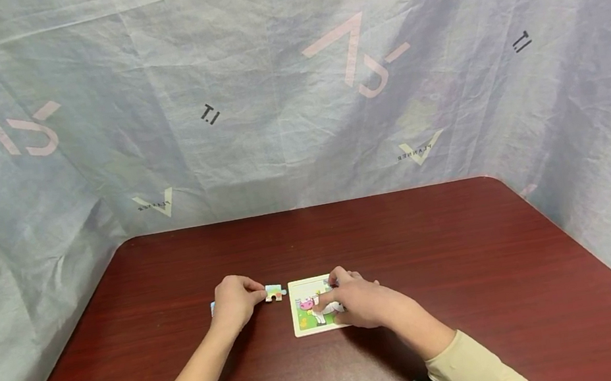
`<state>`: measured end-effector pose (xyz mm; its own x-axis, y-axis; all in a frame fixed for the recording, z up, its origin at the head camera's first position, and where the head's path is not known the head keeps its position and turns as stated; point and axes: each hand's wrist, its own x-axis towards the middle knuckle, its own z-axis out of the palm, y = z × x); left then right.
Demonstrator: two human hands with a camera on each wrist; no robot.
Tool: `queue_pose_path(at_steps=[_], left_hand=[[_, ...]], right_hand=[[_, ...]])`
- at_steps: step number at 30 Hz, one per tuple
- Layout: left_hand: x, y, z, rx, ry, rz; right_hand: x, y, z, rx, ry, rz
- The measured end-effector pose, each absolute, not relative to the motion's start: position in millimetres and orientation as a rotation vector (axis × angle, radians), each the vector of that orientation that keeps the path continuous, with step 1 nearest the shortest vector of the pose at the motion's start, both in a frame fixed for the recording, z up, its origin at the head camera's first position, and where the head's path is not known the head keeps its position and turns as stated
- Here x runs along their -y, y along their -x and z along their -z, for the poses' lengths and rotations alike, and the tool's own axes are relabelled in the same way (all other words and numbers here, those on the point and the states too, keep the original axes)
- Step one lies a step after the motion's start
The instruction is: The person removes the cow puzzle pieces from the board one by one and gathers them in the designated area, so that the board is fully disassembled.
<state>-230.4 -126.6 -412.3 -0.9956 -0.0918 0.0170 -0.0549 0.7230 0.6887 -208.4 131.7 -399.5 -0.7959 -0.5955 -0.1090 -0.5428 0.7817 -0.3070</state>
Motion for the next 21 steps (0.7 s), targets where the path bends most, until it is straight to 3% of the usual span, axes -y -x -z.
queue_pose_path(at_steps=[21], left_hand=[[160.4, 226.0, 410.5, 2.932, -0.162, 1.122]], right_hand=[[-132.1, 207.6, 398.5, -2.762, 0.896, 0.416]])
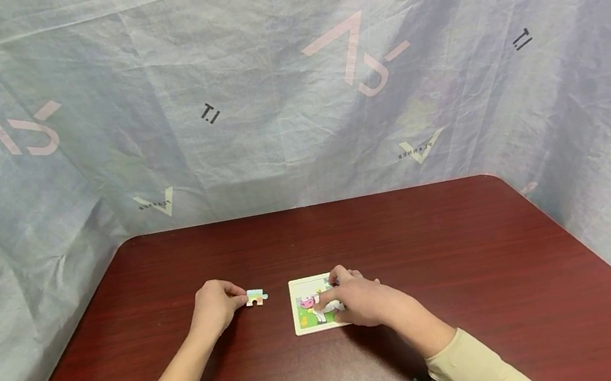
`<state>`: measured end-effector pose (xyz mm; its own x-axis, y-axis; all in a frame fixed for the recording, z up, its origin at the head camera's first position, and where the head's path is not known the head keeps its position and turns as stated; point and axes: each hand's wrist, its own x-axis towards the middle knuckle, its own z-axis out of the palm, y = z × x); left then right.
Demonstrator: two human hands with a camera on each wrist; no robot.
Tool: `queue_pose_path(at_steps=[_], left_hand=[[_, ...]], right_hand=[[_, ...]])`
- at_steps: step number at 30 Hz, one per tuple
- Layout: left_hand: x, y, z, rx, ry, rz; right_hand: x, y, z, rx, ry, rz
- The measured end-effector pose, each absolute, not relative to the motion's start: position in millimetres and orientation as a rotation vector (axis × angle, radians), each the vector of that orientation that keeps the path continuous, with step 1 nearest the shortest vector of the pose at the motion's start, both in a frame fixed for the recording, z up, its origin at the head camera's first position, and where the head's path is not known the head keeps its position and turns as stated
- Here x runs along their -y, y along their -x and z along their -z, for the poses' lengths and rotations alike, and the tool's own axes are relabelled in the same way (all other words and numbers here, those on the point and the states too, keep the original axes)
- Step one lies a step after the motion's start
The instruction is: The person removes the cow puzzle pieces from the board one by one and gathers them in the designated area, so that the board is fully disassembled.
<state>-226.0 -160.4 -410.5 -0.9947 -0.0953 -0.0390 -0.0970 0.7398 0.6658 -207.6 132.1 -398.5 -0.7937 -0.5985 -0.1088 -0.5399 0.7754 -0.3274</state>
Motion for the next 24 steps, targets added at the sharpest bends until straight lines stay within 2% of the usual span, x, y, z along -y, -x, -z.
queue_pose_path(at_steps=[24], left_hand=[[162.9, 223.7, 408.5, -2.933, 0.155, -1.128]], right_hand=[[-130.1, 208.9, 400.7, -2.784, 0.863, 0.381]])
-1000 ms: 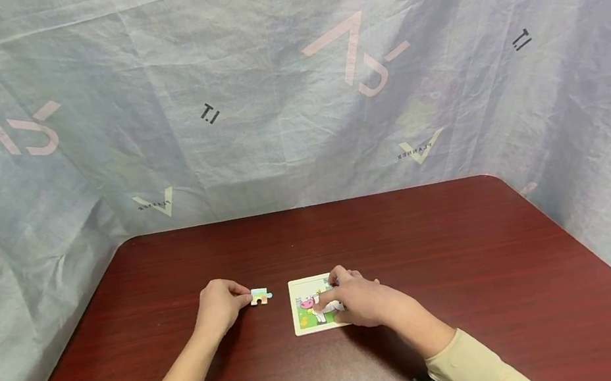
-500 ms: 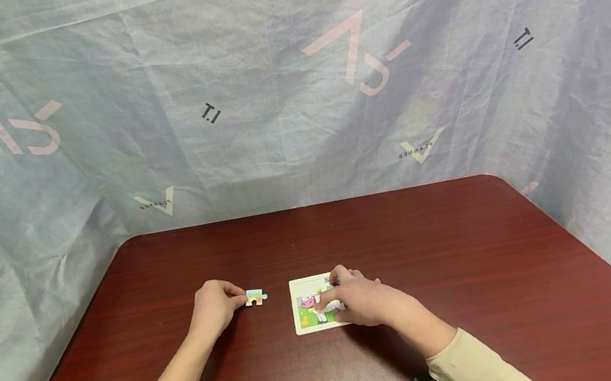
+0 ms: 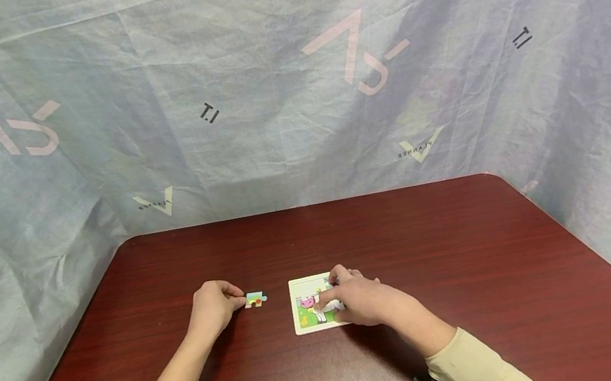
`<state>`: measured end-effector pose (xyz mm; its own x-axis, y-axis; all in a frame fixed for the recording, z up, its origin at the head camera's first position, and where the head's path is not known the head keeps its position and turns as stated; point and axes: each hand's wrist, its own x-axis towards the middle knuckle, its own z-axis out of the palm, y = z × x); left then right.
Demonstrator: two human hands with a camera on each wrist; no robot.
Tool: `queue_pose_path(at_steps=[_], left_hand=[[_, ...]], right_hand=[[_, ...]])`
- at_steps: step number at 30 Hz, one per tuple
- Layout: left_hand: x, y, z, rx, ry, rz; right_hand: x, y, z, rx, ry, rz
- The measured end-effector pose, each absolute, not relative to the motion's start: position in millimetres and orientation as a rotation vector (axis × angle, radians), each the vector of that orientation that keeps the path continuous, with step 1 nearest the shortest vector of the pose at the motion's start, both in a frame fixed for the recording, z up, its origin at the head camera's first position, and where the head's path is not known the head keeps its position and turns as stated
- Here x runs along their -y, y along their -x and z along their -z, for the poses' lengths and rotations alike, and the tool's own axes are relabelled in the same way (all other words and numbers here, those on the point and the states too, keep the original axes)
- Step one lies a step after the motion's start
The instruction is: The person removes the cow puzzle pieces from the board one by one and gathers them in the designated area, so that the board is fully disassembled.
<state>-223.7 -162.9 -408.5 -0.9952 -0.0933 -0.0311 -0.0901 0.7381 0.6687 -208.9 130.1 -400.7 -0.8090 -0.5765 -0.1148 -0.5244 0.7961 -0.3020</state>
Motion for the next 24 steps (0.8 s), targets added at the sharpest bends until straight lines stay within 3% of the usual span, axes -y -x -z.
queue_pose_path(at_steps=[24], left_hand=[[131.7, 219.0, 409.0, 2.88, -0.02, 1.198]], right_hand=[[-129.4, 206.6, 400.3, -2.788, 0.883, 0.442]])
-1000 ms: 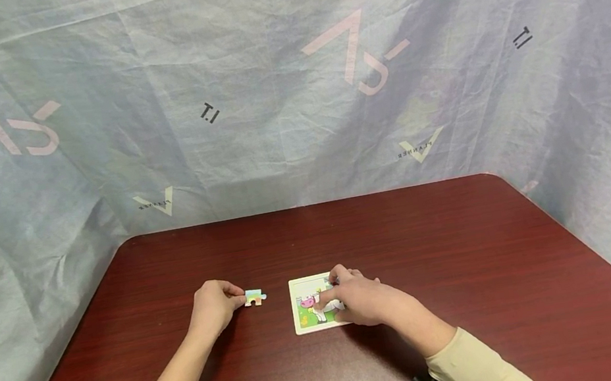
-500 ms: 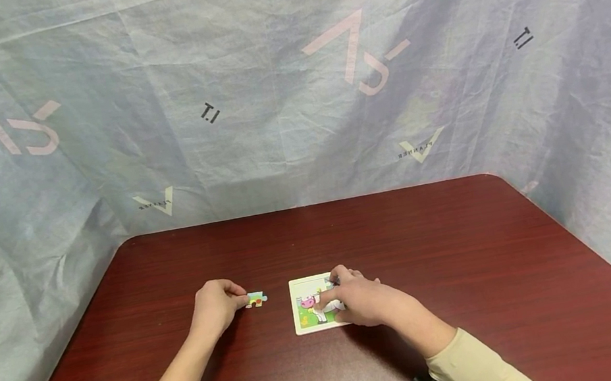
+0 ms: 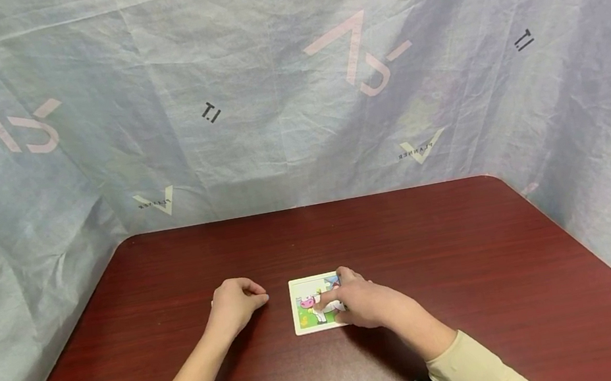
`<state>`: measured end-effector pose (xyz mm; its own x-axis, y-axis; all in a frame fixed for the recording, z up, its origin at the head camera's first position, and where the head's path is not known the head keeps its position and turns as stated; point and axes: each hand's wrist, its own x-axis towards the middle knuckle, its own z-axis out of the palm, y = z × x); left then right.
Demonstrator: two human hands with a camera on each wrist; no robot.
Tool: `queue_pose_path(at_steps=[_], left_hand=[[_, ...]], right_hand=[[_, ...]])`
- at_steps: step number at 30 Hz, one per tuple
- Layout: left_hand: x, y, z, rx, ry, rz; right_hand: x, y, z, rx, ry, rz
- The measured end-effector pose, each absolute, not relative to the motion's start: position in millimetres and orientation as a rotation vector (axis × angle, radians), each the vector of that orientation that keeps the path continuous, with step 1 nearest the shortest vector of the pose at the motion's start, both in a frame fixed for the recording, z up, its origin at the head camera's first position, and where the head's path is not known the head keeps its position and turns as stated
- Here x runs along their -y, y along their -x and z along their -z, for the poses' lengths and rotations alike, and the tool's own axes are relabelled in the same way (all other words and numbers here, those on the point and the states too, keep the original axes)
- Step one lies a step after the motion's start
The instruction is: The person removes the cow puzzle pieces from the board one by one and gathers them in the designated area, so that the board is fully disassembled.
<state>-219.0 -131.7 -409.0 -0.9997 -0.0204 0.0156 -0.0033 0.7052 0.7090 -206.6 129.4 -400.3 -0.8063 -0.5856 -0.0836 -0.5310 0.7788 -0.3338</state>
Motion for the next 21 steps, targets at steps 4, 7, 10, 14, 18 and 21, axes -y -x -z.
queue_pose_path(at_steps=[4, 7, 10, 14, 18, 21], left_hand=[[116.5, 217.5, 407.6, 2.874, 0.033, 1.228], [104.1, 216.3, 407.8, 2.867, 0.1, 1.238], [92.3, 215.9, 408.5, 2.874, 0.157, 1.237], [79.7, 216.1, 408.3, 2.883, 0.206, 1.253], [70.8, 217.2, 407.7, 2.886, 0.23, 1.307], [65.6, 218.7, 407.6, 2.892, 0.244, 1.315]], right_hand=[[-129.5, 206.6, 401.0, -2.804, 0.936, 0.403], [-129.5, 206.8, 401.5, -2.803, 0.975, 0.38], [-129.7, 207.3, 401.3, -2.791, 1.01, 0.374], [-130.1, 208.1, 401.0, -2.801, 1.061, 0.368], [-131.2, 209.0, 400.7, -2.813, 1.104, 0.381], [-132.9, 209.0, 400.3, -2.799, 1.087, 0.413]])
